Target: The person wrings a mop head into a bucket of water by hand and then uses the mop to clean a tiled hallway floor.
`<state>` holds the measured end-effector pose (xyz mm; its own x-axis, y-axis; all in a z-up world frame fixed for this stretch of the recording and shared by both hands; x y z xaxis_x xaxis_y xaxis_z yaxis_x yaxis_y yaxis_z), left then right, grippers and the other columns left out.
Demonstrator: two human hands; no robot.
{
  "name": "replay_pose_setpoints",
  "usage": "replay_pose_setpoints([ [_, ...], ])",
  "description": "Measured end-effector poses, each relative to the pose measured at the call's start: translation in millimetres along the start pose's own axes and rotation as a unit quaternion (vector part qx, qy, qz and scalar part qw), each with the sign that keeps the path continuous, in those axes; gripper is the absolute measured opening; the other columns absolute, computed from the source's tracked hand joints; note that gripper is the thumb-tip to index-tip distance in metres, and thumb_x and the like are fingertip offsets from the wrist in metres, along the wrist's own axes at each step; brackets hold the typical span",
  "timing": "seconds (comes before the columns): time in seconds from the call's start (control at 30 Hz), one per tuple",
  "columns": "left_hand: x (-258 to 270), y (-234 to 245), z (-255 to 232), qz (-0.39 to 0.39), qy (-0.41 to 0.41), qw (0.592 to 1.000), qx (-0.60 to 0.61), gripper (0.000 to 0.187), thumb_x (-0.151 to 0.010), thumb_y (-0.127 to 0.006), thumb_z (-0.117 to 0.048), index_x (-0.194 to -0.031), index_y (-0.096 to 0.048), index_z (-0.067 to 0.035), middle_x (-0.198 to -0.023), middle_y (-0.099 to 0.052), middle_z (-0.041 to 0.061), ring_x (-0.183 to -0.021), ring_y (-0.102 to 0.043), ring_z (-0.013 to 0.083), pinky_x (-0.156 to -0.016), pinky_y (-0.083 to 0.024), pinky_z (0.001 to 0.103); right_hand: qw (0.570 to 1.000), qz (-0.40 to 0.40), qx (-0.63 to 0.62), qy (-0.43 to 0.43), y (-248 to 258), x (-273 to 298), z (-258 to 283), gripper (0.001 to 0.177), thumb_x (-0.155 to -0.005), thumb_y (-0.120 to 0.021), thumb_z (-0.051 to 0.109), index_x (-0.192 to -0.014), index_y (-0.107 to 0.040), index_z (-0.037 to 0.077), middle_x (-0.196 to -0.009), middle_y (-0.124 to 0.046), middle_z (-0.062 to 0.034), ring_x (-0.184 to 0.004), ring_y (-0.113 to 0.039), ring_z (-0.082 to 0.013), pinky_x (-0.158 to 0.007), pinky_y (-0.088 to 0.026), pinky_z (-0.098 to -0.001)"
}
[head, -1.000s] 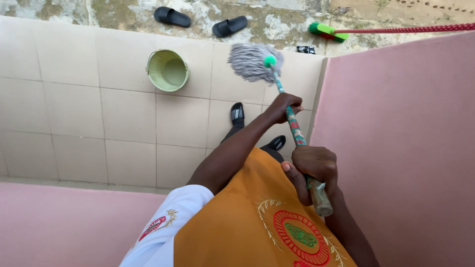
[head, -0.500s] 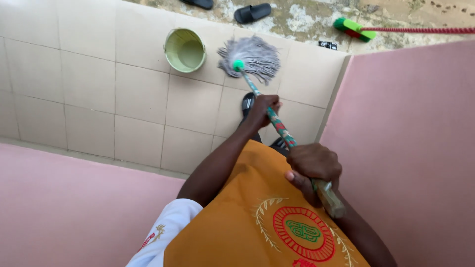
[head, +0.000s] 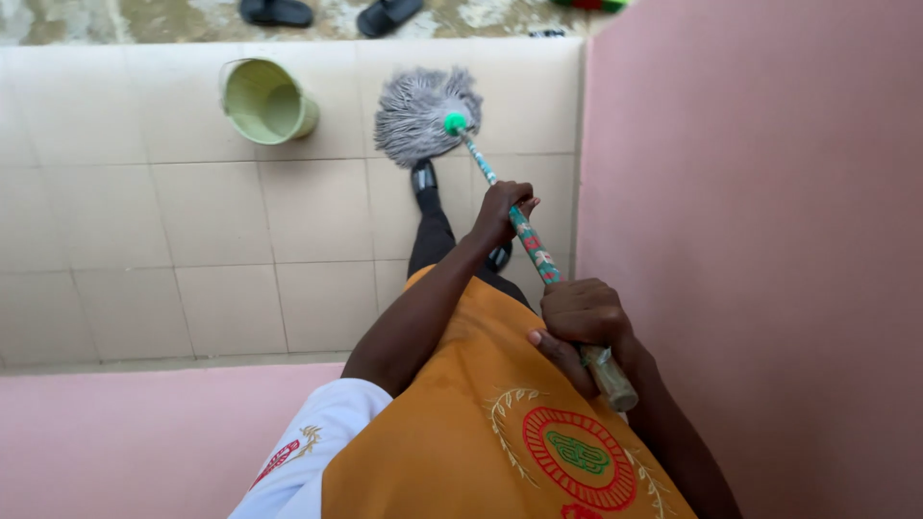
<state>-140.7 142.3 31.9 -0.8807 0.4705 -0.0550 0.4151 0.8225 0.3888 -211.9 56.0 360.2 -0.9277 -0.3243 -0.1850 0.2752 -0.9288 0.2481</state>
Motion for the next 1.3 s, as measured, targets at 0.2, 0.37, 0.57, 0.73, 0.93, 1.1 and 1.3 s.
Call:
replay_pose_setpoints([
  [0.2, 12, -112, -30, 0.156, -0.043, 0.987, 0.005, 0.023, -0.087, -0.075, -0.017, -0.072, -0.063, -0.005, -0.062, -0.062, 0.012, -0.059, -0.060, 0.0299, -0.061, -0.049, 0.044, 0.993, -0.085, 0.074, -0.039, 20, 79, 11, 0.041, -0.076, -0.067, -0.005, -0.058, -0.031, 0.003, -0.055, -0.031, -0.0093, -0.046, -0.035, -0.0261, -0.050, -0.027, -0.0399],
  [0.37, 37, -154, -58, 0.293, -0.039, 0.954, 0.052, 0.026, -0.085, -0.075, -0.019, -0.071, -0.060, -0.004, -0.062, -0.057, 0.017, -0.056, -0.055, 0.0346, -0.057, -0.046, 0.045, 0.973, -0.183, 0.107, -0.094, 31, 109, 28, 0.035, -0.080, -0.065, -0.001, -0.058, -0.038, 0.003, -0.054, -0.035, -0.0093, -0.045, -0.040, -0.0247, -0.049, -0.030, -0.0384],
  [0.57, 54, -155, -119, 0.347, -0.113, 0.931, 0.022, 0.033, -0.081, -0.077, -0.021, -0.062, -0.056, -0.004, -0.059, -0.057, 0.017, -0.056, -0.053, 0.0383, -0.056, -0.043, 0.045, 0.932, -0.329, 0.072, -0.135, 57, 134, 96, 0.029, -0.090, -0.061, 0.010, -0.063, -0.052, 0.005, -0.059, -0.056, -0.0067, -0.048, -0.056, -0.0177, -0.054, -0.043, -0.0315],
  [0.73, 60, -147, -131, 0.317, -0.029, 0.947, 0.031, 0.029, -0.085, -0.073, -0.020, -0.067, -0.055, -0.005, -0.058, -0.056, 0.015, -0.052, -0.055, 0.0359, -0.056, -0.044, 0.045, 0.914, -0.400, -0.012, -0.066, 66, 146, 110, 0.029, -0.088, -0.066, 0.015, -0.073, -0.047, -0.001, -0.062, -0.061, -0.0067, -0.054, -0.061, -0.0171, -0.067, -0.057, -0.0354],
  [0.93, 42, -169, -73, 0.287, -0.073, 0.955, 0.011, 0.033, -0.088, -0.073, -0.017, -0.068, -0.050, -0.006, -0.060, -0.056, 0.015, -0.057, -0.055, 0.0357, -0.057, -0.042, 0.047, 0.947, -0.319, 0.013, 0.019, 48, 143, 51, 0.035, -0.088, -0.062, 0.003, -0.059, -0.044, 0.004, -0.054, -0.048, -0.0046, -0.046, -0.050, -0.0196, -0.052, -0.045, -0.0338],
  [1.1, 34, -181, -54, 0.255, -0.098, 0.962, 0.009, 0.033, -0.088, -0.073, -0.017, -0.068, -0.050, -0.005, -0.060, -0.055, 0.014, -0.058, -0.057, 0.0349, -0.058, -0.044, 0.046, 0.954, -0.281, 0.001, 0.103, 45, 145, 27, 0.039, -0.086, -0.063, 0.002, -0.057, -0.038, 0.004, -0.052, -0.039, -0.0038, -0.041, -0.041, -0.0200, -0.047, -0.039, -0.0332],
  [1.3, 4, -151, -49, 0.159, -0.056, 0.985, 0.025, 0.033, -0.088, -0.076, -0.015, -0.070, -0.051, -0.002, -0.061, -0.053, 0.015, -0.056, -0.050, 0.0331, -0.056, -0.041, 0.044, 0.973, -0.199, 0.026, 0.118, 44, 121, 2, 0.040, -0.091, -0.067, 0.006, -0.060, -0.040, 0.003, -0.055, -0.040, -0.0058, -0.046, -0.045, -0.0233, -0.051, -0.042, -0.0351],
])
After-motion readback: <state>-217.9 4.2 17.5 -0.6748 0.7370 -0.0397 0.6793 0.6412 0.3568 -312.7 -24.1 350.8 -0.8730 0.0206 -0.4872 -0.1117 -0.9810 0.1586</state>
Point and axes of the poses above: each hand's wrist, its own x-axis away from the middle knuckle, its own y-axis out of the back of the hand, z = x × y, the point moved 3 cm from there along -x, towards the middle knuckle
